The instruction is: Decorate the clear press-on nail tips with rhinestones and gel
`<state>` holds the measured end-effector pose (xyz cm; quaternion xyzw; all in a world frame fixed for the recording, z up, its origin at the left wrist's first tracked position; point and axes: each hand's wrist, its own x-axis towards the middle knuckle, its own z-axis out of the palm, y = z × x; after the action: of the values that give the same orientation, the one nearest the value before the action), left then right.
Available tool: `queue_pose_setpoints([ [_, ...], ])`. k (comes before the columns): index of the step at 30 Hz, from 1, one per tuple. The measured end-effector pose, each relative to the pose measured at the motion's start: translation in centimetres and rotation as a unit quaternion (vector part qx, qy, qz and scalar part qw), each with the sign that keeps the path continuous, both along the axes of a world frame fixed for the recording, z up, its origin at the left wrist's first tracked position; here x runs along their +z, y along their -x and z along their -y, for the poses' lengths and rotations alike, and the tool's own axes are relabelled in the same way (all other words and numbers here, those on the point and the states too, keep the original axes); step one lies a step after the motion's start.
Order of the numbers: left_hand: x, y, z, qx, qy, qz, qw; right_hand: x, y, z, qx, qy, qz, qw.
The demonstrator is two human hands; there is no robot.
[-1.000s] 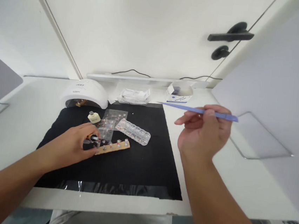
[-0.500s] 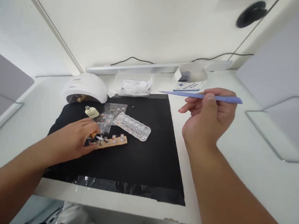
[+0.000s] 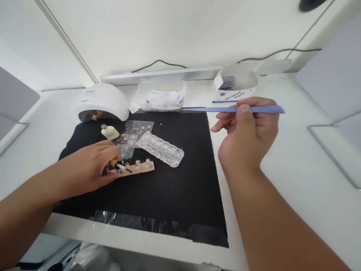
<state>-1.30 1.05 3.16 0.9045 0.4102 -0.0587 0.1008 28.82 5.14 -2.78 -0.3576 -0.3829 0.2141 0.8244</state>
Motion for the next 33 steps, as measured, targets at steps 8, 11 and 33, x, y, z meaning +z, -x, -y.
queue_pose_setpoints([
  [8,-0.25,0.0,-0.22,0.006,0.004,-0.019,1.0,0.37,0.15,0.28,0.001,0.011,-0.006,1.0],
  [11,-0.36,0.15,-0.16,0.012,0.004,-0.023,1.0,0.43,0.08,0.32,0.003,0.016,-0.005,1.0],
  [33,-0.28,-0.15,0.31,0.02,0.008,-0.004,1.0,-0.27,0.35,0.44,0.058,0.114,0.012,0.992],
])
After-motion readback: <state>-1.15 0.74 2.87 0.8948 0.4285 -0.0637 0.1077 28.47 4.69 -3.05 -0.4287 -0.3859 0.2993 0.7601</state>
